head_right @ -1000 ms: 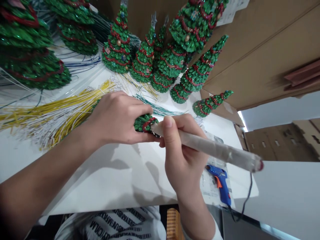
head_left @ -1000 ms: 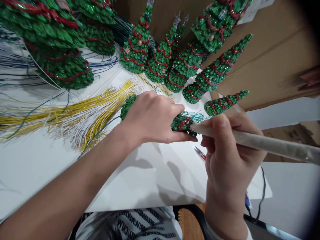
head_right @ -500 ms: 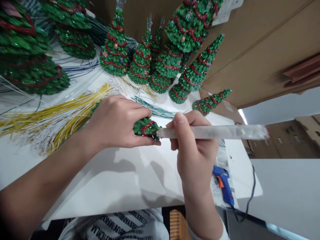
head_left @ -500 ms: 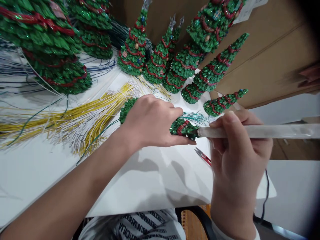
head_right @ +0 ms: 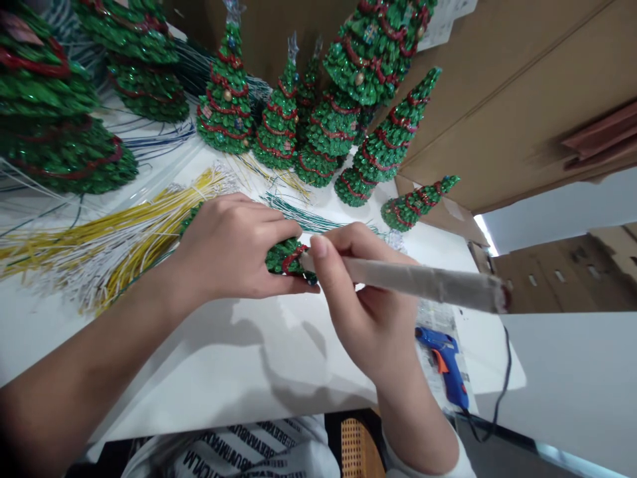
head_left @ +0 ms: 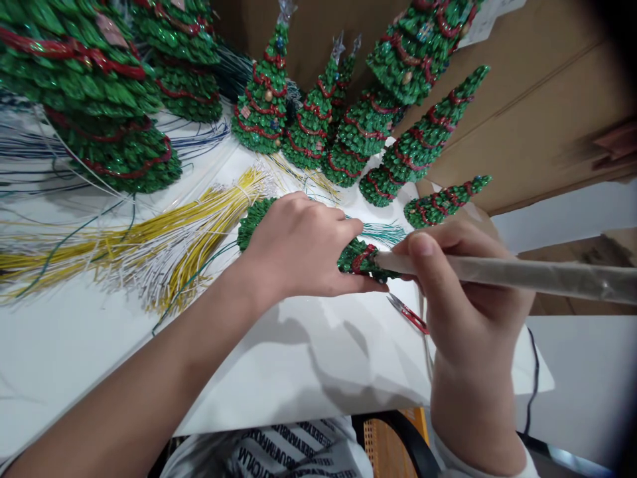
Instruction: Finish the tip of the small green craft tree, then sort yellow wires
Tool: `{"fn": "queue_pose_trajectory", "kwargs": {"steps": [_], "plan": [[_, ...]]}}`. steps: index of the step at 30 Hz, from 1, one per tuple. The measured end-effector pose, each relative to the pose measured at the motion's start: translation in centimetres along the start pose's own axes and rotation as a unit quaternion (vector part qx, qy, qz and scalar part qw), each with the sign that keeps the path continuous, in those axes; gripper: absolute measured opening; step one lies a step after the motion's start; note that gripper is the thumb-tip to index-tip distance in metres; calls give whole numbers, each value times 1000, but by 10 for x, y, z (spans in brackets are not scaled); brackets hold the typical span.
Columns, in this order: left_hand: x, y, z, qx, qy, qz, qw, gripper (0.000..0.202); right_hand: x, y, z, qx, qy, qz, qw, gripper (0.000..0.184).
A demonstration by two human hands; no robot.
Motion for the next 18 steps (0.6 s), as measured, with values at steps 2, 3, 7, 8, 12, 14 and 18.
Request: {"fn": "queue_pose_trajectory", "kwargs": {"steps": [2, 3, 7, 8, 12, 14, 18], "plan": [[0, 0, 0, 2, -1, 0, 1000, 61, 1, -4, -2, 33, -51, 3, 998, 3], [0, -1, 0, 3, -2, -1, 1000, 61, 1, -5, -3, 50, -81, 4, 995, 3], [0, -1, 0, 2, 5, -4, 1000, 60, 5, -10, 0, 82, -139, 13, 987, 9], [1, -1, 0, 0, 8, -3, 1000, 60, 5, -12, 3, 82, -135, 18, 987, 10], [2, 2, 1, 2, 11, -6, 1000, 61, 7, -16, 2, 94, -145, 52, 984, 13], [2, 4, 0, 1, 3, -11, 1000, 60, 9, -15, -1, 109, -159, 60, 979, 15], [2, 9, -3, -8, -9, -25, 1000, 57, 10, -14, -3, 128, -179, 75, 973, 14]]}}
Point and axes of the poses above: each hand's wrist, its own x-axis away from the middle knuckle, its own z-axis out of the back of the hand, y = z × x, the point moved 10 cm from there along -x, towards the middle knuckle, and after that the axes turned 12 degrees about -x, right-handed, at the moved point
